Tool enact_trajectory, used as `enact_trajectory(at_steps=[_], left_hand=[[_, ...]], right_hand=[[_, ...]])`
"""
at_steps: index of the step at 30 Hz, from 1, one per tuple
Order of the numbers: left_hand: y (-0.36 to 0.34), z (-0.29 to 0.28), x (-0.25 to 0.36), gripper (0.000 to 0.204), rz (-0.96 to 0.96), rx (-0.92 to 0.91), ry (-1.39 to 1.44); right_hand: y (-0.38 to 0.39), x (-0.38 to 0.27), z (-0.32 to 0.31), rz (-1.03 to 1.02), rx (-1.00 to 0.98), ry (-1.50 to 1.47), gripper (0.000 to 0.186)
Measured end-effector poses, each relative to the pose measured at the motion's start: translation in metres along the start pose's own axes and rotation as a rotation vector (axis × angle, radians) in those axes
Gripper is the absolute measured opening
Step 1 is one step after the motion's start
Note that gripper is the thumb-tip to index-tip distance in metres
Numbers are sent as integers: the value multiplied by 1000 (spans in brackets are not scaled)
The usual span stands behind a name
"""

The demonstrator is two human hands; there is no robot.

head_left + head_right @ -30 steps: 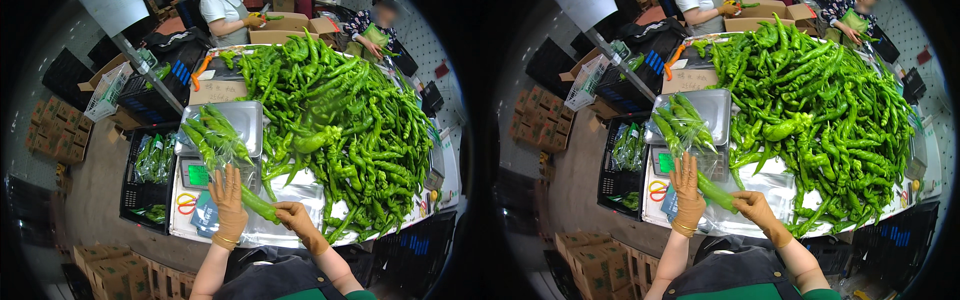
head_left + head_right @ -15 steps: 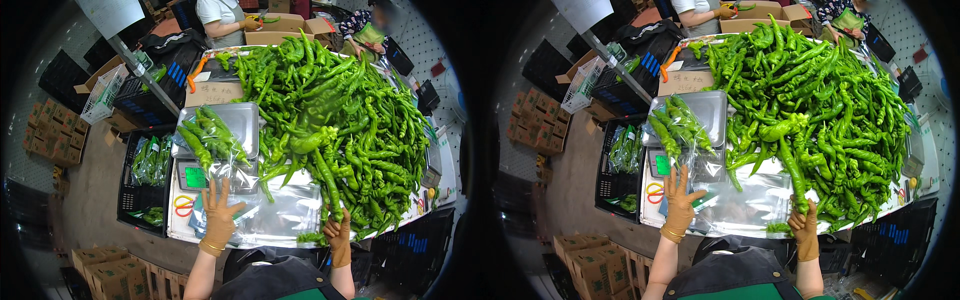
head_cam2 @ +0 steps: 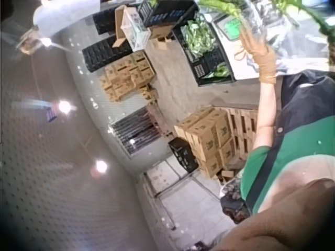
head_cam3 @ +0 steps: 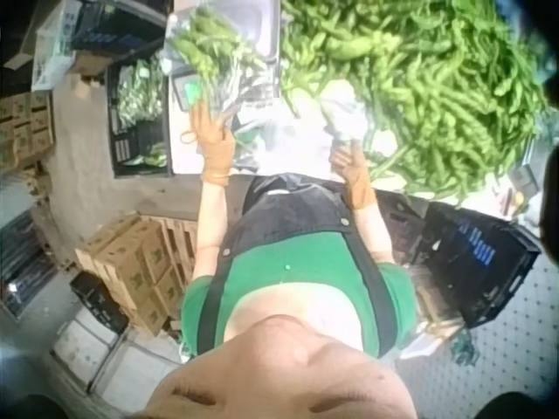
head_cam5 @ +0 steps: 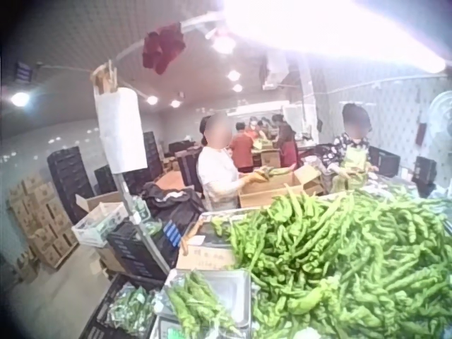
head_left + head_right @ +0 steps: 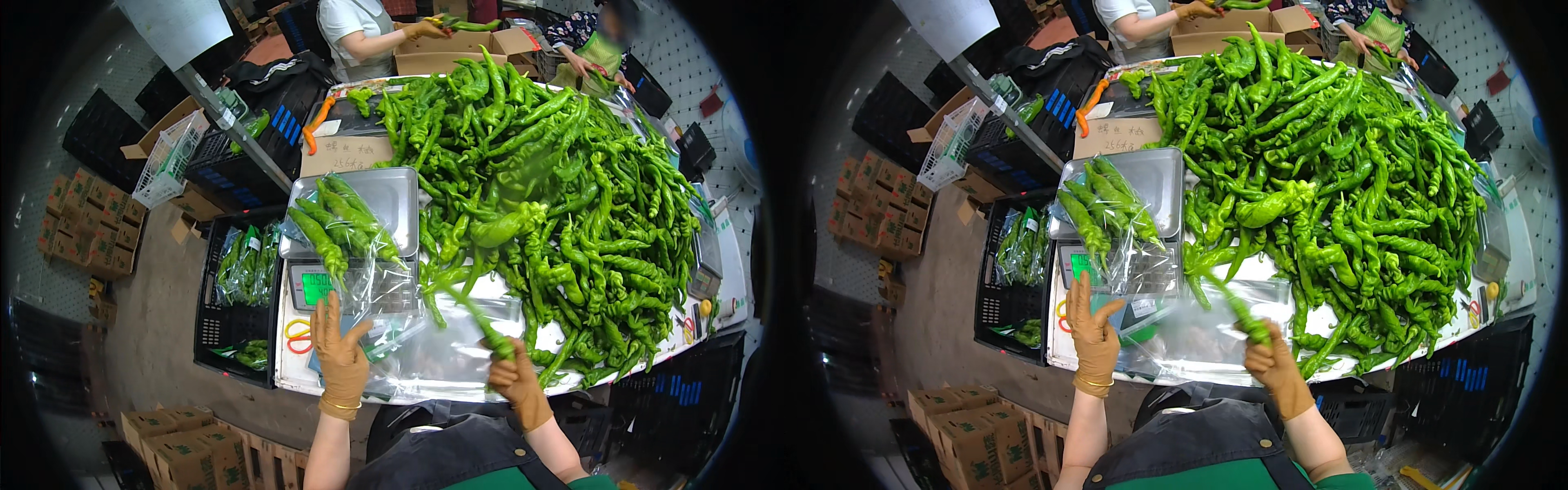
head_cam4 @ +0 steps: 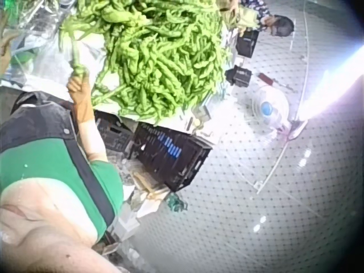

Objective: The person picks green peppers from a large pile on a table, places them into clear plastic bags, weighs the bags on a digital scale, and sets the filled bags aside. The process repeats continuously with other workers visible in the background.

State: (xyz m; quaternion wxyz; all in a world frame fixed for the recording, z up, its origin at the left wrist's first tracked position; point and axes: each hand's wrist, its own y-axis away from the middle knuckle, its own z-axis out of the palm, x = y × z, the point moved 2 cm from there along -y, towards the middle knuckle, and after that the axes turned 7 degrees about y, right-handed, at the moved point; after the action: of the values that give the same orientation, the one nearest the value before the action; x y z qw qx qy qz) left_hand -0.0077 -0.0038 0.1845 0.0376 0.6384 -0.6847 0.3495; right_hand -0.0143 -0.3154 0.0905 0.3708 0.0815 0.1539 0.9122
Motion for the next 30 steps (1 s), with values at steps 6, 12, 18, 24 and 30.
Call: enact_trajectory(at_steps=[6,12,18,24,30], left_hand=[[3,1,-1,58,-10,-116,-161],[-6,0,3,77,-24,-26,14],[-5,2,10,73,44,-76,1],[-4,6,15,73,149,-243,-151],[-10,14,22,79,108,-169,10]], right_hand=[[67,-47,17,-310,94,381,51],[42,13,60,220,196,707,36],[-27,34,26,209,73,-4,48],[24,-5,36,-197,130,491,50],[37,26,77,-46,384,971,43]])
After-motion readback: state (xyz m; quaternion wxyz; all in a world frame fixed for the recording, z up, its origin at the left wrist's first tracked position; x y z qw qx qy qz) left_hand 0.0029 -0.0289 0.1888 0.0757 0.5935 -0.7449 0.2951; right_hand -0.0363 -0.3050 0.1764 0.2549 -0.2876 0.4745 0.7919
